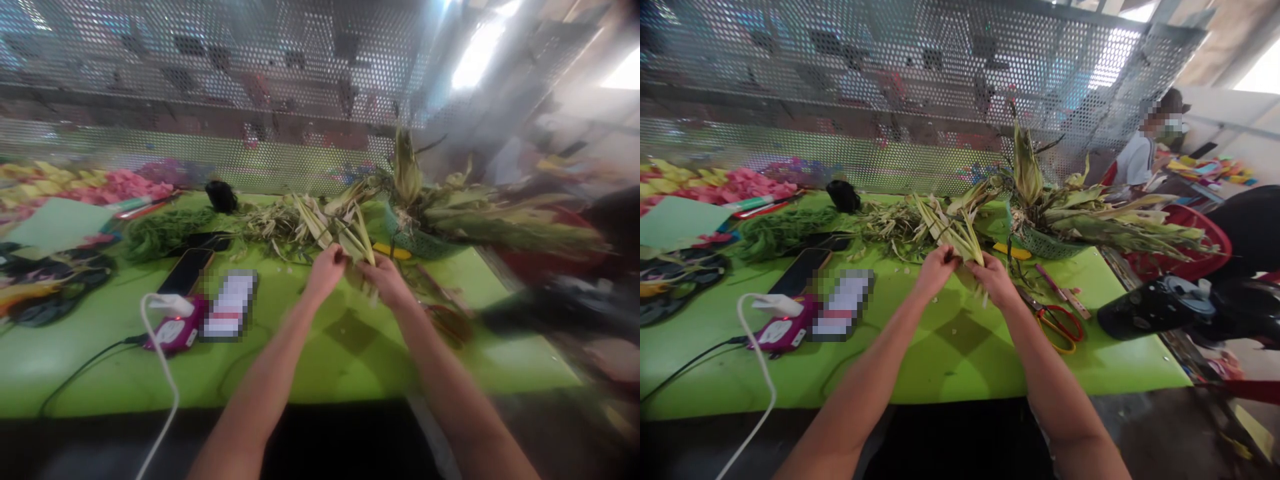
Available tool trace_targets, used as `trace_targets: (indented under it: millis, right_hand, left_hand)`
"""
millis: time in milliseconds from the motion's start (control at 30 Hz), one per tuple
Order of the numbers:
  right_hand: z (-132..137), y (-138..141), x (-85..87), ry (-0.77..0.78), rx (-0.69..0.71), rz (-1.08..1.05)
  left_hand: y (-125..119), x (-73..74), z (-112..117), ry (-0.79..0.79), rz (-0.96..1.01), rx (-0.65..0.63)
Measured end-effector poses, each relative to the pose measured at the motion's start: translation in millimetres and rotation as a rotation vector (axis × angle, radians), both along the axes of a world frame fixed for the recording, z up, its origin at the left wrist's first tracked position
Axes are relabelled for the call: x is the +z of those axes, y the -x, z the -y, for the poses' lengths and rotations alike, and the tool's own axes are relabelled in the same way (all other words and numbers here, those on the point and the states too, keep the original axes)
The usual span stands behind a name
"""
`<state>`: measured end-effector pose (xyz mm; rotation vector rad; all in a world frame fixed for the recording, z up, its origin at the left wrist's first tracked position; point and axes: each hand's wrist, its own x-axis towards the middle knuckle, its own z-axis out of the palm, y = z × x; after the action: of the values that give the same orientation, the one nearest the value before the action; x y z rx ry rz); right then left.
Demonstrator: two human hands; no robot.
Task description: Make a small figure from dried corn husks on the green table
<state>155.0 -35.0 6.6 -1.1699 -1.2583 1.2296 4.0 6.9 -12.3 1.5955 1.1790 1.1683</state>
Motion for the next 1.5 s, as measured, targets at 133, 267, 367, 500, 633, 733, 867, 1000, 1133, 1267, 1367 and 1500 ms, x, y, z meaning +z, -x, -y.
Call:
trace_targets:
  millis: [133, 267, 367, 500, 633, 733, 867, 1000, 1133, 1267, 1367, 1500]
  right_hand:
    - [11.9, -2.0, 13.1, -0.055, 0.026, -0.064]
    - [27.2, -21.1, 36.6, -0.124, -0.034, -0.197]
    - [41.9, -45.7, 56.7, -0.341, -0.083, -0.384]
    - [46.8, -71.2, 69.1, -0.472, -0.149, -0.540]
    - [28.7, -63.6, 56.1, -0.302, -0.123, -0.439]
    - [14.8, -43.0, 38.2, -0.182, -0.128, -0.258]
    - [3.9, -23.1, 18.9, -0.074, -0.127, -0.048]
    - [-2.9, -17.9, 7.3, -0.106, -0.116, -0.024]
    - [-9.0, -7.8, -6.0, -0.127, -0.124, -0.034]
    - [-15.2, 6.2, -21.4, 0.011, -0.064, 0.002]
    - [-16.8, 8.0, -26.5, 0.072, -0.024, -0.071]
    - [-10.3, 6.6, -22.4, 0.165, 0.086, -0.332]
  left_hand:
    - [13.8, -10.1, -18.0, 0.092, 0.159, 0.127]
    - [36.1, -12.9, -29.1, 0.173, 0.331, 0.262]
    - [52.9, -11.1, -33.1, 0.154, 0.356, 0.398]
    - [68.6, -8.4, -39.4, 0.178, 0.480, 0.536]
    - [74.6, -6.4, -45.1, 0.171, 0.622, 0.436]
    - [78.2, -6.1, -47.5, 0.172, 0.504, 0.346]
    - [86.7, -3.6, -45.2, 0.044, 0.183, 0.497]
    - [90.0, 10.4, -31.6, -0.162, -0.047, 0.746]
    - [72.6, 28.6, -10.7, -0.361, -0.028, 0.714]
    - [41.7, 30.3, -0.2, -0.232, 0.155, 0.330]
    - [25.1, 23.8, 0.9, 0.057, 0.299, -0.058]
    - [14.5, 21.4, 7.8, 0.240, 0.359, -0.398]
